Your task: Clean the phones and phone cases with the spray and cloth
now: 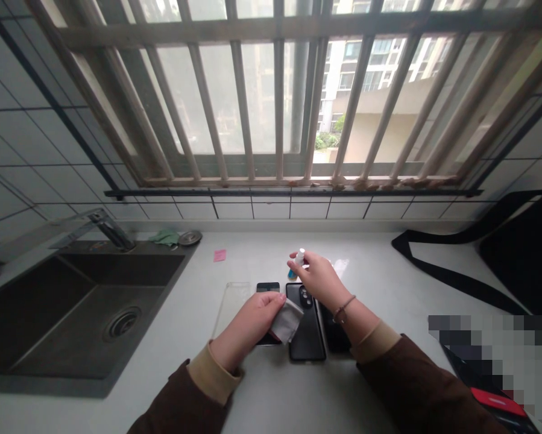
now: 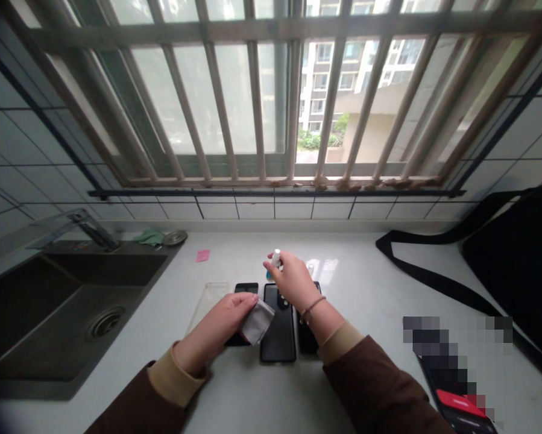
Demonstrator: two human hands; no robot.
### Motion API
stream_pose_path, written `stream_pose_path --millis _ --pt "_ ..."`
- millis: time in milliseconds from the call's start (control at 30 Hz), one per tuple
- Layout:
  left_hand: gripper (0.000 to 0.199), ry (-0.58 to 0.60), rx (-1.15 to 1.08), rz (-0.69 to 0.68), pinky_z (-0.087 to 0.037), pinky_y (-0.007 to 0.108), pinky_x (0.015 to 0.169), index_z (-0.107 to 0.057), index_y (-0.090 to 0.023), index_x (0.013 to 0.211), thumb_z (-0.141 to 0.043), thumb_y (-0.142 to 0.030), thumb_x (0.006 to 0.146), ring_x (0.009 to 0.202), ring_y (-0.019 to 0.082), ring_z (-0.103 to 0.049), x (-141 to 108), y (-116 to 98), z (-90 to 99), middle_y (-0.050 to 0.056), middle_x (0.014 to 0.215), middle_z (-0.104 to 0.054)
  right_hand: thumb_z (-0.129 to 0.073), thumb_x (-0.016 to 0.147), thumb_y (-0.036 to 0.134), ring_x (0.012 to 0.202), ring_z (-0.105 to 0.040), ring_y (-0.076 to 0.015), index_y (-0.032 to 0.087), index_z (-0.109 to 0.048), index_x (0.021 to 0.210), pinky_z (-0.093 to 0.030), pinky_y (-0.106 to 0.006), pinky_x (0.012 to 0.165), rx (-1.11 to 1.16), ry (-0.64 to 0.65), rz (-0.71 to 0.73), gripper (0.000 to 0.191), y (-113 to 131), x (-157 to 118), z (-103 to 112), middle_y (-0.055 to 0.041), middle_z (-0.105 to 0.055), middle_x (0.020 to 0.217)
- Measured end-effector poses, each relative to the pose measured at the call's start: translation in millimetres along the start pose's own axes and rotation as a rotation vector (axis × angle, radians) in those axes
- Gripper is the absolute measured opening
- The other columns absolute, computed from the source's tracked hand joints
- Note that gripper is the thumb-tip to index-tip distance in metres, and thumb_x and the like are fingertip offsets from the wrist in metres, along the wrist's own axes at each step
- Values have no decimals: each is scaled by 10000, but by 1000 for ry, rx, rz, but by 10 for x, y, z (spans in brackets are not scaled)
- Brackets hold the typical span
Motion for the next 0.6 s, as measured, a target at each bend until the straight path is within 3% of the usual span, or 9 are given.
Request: stream_pose_path --millis 333,600 --pt "508 -36 47 -23 -342 267 596 -713 -128 855 -612 -618 942 658 142 -485 32 13 58 28 742 -583 -717 974 231 971 -764 -234 215 -699 1243 -569 -348 894 -54 110 124 270 50 361 -340 -108 -790 1185" --pt "554 -48 53 -14 -316 281 588 -728 -131 857 -627 -673 916 635 142 -464 16 25 72 22 718 -573 -713 956 244 1083 -730 -251 213 -587 1368 -578 -367 911 -41 97 135 432 -33 378 -318 -124 -748 1219"
Point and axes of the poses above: each hand's wrist, its own x-axis towards the middle knuckle, its own z-axis out of the back of the hand, y = z × x, the point moved 10 cm from there along x, towards the middle knuckle
